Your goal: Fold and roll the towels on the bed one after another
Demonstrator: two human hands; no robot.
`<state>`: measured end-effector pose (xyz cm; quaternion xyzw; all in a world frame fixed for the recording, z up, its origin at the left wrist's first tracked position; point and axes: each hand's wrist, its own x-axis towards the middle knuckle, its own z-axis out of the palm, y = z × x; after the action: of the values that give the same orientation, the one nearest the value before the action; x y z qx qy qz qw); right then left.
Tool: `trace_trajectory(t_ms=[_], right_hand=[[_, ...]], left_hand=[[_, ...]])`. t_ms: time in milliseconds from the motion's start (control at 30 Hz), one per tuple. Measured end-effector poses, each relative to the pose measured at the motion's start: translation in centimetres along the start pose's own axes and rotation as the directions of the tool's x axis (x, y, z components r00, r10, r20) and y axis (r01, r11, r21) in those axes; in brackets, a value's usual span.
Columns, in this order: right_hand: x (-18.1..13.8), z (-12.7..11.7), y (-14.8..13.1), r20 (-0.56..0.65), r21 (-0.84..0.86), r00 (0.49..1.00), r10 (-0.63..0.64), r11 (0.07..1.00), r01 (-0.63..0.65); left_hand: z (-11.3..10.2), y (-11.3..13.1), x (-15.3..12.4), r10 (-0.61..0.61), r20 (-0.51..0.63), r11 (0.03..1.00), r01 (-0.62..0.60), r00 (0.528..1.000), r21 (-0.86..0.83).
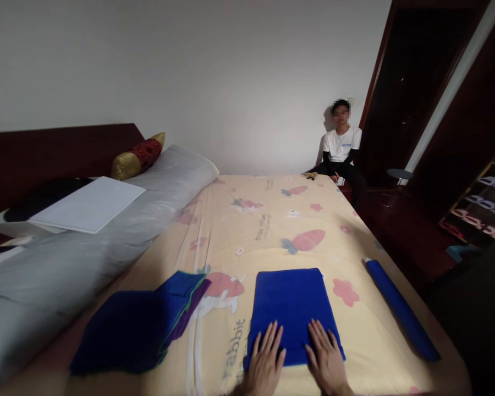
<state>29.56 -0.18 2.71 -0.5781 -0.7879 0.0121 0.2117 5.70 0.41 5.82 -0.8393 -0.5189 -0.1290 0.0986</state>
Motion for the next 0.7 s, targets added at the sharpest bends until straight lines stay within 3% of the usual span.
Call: trace_trajectory(t_ms=[100,200,267,400,467,600,700], right_hand=[[-1.3,-0.9,3.1,-0.011,-0.034,0.996,0.084,0.996,-0.084],[-2.1,-2.0,4.6,0.002,-0.034,0.997,0.077,0.996,-0.077],[-2.8,-2.7,5.2,-0.006,-0.023,0.999,0.047,0.999,-0.047],[-5.4,-3.1,6.7,-0.053,0.017,0.997,-0.057,0.998,0.058],[-7.0,-2.6,7.5,-0.049,0.022,0.991,-0.121,0.992,0.122],[-8.8,-1.2,8.0,0.000,0.025,0.994,-0.111,0.994,0.111],[-8.5,-0.8,7.5,0.012,0.055,1.000,-0.022,0.998,0.021]], left_hand=[[-0.4,-2.9,-1.3,-0.093,-0.025,0.995,0.094,0.995,0.034],[-1.0,-4.2,-2.2,-0.090,-0.091,0.992,0.097,0.992,0.079],[-1.2,-4.4,-2.9,-0.050,-0.127,0.991,0.065,0.991,0.116],[-1.1,-4.8,-5.2,0.159,-0.218,0.982,-0.131,0.963,0.136],[-0.8,-4.8,-6.1,0.201,-0.207,0.976,-0.178,0.957,0.126],[-0.3,-4.6,-6.5,0.144,-0.132,0.989,-0.137,0.981,0.064],[-0.2,-4.5,-5.9,0.094,-0.170,0.996,-0.092,0.981,0.019]])
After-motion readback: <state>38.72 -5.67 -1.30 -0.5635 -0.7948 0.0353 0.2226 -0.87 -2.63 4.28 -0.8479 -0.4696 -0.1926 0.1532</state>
